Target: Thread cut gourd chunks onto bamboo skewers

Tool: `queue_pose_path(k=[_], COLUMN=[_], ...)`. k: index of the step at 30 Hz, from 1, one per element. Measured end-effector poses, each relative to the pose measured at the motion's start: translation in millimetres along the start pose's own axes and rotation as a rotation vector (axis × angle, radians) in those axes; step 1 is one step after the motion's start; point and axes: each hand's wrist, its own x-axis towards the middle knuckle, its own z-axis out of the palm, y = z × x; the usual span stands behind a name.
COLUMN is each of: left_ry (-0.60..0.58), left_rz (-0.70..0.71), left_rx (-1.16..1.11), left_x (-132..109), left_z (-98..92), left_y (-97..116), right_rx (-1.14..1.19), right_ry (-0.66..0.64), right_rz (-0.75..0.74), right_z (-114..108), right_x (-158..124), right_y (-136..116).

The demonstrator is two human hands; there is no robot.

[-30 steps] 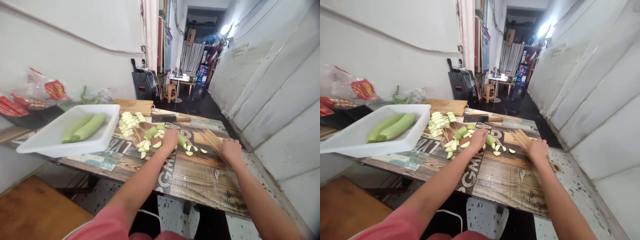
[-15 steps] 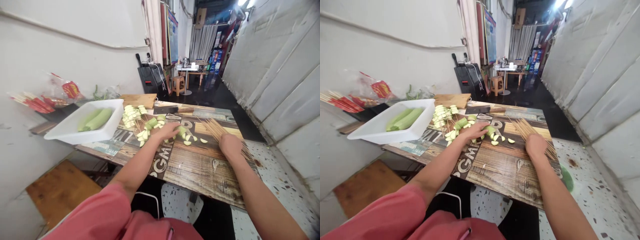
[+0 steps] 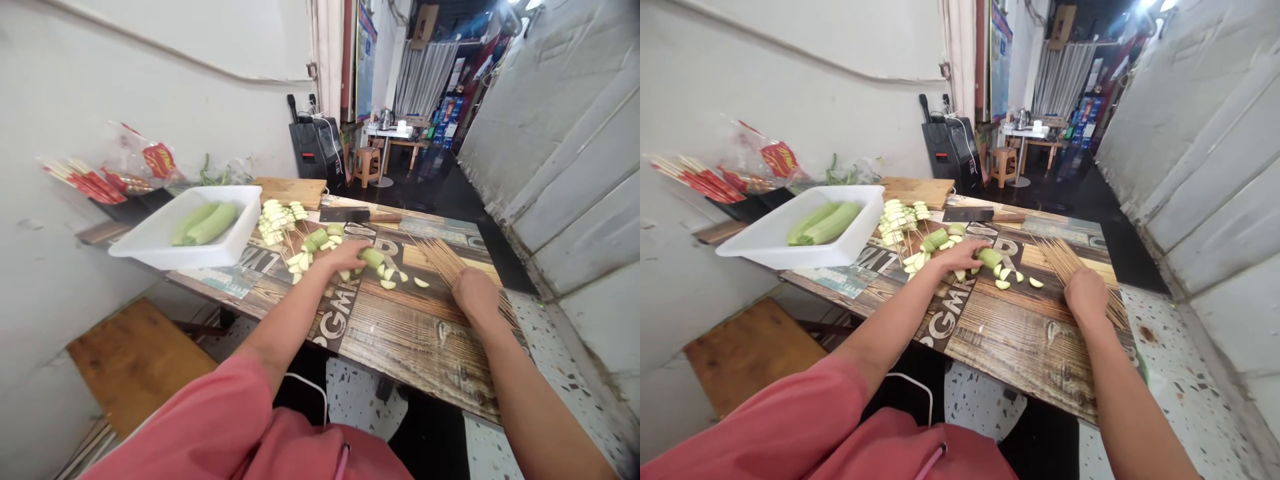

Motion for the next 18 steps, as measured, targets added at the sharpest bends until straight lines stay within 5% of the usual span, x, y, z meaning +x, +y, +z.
queue_pose_path(k=[6,13,18], left_ry=[0.053,0.031,0.248], left_rz=[0.028,0.081,0.082], left_rx=[-0.033,0.041,-0.244], left_x=[5,5,8], left_z=[3.8,7.9,8.8], left_y=[-6,-11,-11], right_rx=[0.121,0.269,0.358], right_ry=[-0.006,0.091,0.190], right_rz=[0.063,-0.186,-0.170], right_z=[-10,-3,1], right_x=[-3,-9,-12], right_y=[-11,-16,-17])
